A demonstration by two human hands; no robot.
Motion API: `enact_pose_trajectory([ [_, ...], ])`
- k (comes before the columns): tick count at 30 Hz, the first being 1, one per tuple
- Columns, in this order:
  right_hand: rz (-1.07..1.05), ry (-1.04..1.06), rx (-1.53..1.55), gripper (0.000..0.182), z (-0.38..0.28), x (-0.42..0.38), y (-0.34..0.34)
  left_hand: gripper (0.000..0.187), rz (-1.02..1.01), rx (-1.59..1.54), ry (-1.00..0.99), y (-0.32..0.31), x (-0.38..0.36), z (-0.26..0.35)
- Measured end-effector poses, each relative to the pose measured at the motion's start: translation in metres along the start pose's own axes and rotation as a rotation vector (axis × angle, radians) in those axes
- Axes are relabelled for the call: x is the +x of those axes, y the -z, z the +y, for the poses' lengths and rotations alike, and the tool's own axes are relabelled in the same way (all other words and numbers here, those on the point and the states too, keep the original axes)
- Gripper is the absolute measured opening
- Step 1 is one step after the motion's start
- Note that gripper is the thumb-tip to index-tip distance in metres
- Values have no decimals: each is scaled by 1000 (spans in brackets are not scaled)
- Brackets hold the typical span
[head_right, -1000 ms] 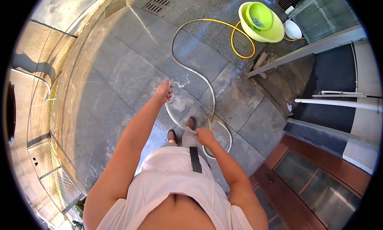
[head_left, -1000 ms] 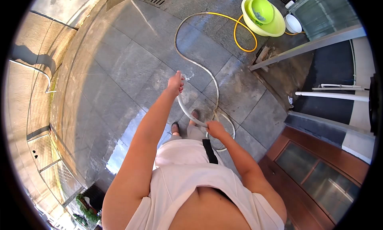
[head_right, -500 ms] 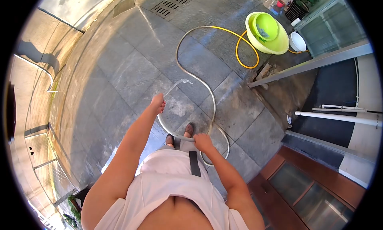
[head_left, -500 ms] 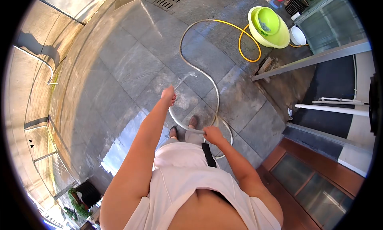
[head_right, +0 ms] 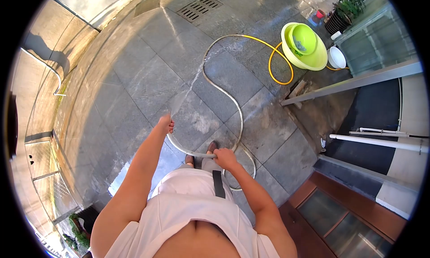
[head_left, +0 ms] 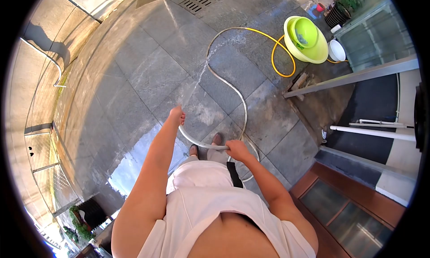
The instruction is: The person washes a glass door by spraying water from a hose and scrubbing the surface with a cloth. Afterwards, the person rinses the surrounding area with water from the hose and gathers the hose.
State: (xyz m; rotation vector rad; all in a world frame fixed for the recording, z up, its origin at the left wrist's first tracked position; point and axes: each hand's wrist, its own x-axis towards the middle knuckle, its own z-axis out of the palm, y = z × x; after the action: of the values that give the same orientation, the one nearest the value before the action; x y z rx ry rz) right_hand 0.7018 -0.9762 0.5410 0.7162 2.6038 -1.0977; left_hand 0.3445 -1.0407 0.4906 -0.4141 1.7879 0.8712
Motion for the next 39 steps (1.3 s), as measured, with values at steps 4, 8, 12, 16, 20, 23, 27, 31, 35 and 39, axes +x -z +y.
enact_pose_trajectory([
  [4, -24, 28, 40, 14, -7, -2, 6, 33, 32, -8, 82, 18, 3, -27],
  [8, -39, 26, 90, 15, -15, 1, 17, 27, 48, -185, 115, 41, 9, -41],
  [12, -33, 37, 151, 16, -33, 14, 30, 22, 155, -459, 81, 71, -9, -31],
  [16, -9, 129, 127, 16, -50, 36, 35, 23, 216, -717, 64, 120, -26, -19],
  [20, -10, 175, -37, 18, -47, 62, 28, 26, 282, -949, 82, 155, -47, -33],
  [23, -53, 183, -134, 22, -17, 77, 8, 28, 284, -1054, 72, 183, -52, -55],
  [27, -116, 131, -153, 21, 16, 79, 8, 26, 371, -1152, 52, 219, -56, -93],
  [31, -135, 103, -134, 26, 27, 83, 17, 26, 418, -1283, 42, 257, -60, -118],
  [35, 2, 115, -59, 28, -34, 98, 46, 27, 458, -1377, 23, 301, -56, -124],
  [39, 216, 251, -79, 28, -106, 119, 88, 29, 421, -1334, -43, 352, -39, -94],
])
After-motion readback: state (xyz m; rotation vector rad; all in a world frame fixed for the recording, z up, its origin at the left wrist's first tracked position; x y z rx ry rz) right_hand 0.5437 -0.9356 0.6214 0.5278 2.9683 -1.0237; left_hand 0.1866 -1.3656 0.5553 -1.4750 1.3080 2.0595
